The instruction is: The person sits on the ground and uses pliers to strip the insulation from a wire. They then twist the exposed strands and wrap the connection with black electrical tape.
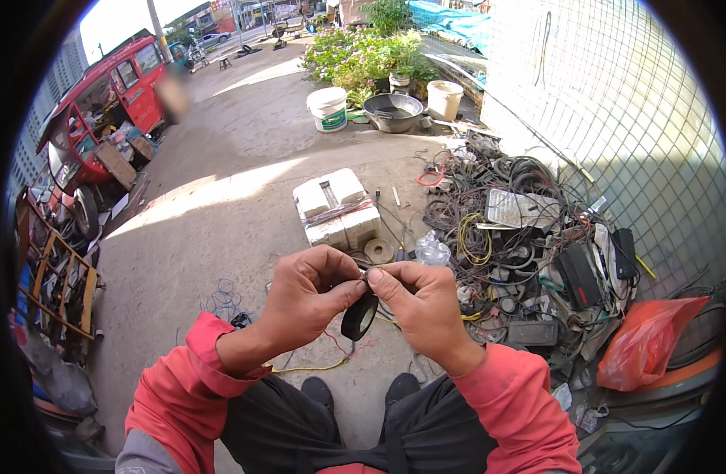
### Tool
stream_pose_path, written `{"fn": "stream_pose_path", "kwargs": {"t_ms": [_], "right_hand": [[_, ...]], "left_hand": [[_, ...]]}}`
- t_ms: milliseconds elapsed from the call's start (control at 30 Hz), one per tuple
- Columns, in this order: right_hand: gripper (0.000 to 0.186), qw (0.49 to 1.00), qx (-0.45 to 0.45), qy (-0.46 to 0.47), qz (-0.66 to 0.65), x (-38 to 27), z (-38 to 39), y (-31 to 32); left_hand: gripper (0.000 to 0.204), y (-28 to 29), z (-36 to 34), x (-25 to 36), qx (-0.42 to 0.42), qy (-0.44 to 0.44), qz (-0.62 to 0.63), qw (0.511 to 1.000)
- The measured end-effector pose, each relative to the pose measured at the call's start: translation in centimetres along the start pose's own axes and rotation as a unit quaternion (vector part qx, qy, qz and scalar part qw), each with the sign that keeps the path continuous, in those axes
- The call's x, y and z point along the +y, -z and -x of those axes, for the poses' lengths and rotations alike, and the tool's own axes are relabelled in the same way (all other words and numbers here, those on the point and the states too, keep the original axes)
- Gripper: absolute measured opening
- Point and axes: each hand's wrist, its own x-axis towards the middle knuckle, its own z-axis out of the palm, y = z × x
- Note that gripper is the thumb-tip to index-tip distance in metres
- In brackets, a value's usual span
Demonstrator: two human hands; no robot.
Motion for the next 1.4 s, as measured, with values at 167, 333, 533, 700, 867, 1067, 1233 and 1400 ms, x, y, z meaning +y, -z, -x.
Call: {"fn": "stream_pose_path", "kwargs": {"t_ms": [167, 333, 533, 700, 867, 1067, 1233, 1400], "right_hand": [[0.022, 0.996, -0.083, -0.037, 0.001, -0.7, -0.8, 1.2], [0.024, 0.991, -0.115, -0.041, 0.051, -1.3, -1.2, 1.7], [0.022, 0.995, -0.084, -0.021, 0.055, -0.7, -1.1, 1.7], [0.020, 0.996, -0.073, -0.042, 0.019, -0.6, -1.2, 1.9], [0.020, 0.996, -0.059, -0.055, -0.024, -0.5, -1.2, 1.6], [0.020, 0.998, -0.036, -0.046, -0.001, -0.1, -1.2, 1.7], [0.020, 0.998, -0.021, -0.064, -0.009, -0.2, -0.9, 1.3], [0.020, 0.995, -0.024, -0.094, -0.018, -1.0, -0.5, 1.0]], "left_hand": [[0.011, 0.5, 0.0, -0.3, -0.028, -0.028, -0.048, 0.998], [0.015, 0.7, -0.3, 0.2, -0.047, 0.010, -0.008, 0.999], [0.017, 1.9, -1.1, -0.3, -0.106, 0.046, 0.019, 0.993], [0.033, 1.8, -1.0, 0.3, -0.134, -0.016, -0.027, 0.991], [0.043, 1.6, -0.8, 0.9, -0.145, -0.087, -0.158, 0.973], [0.042, 1.0, -0.7, 0.1, -0.126, -0.235, -0.228, 0.936], [0.041, 0.9, -0.6, 0.3, -0.137, -0.228, -0.225, 0.937], [0.041, 0.9, -0.4, 0.7, -0.149, -0.184, -0.207, 0.949]]}}
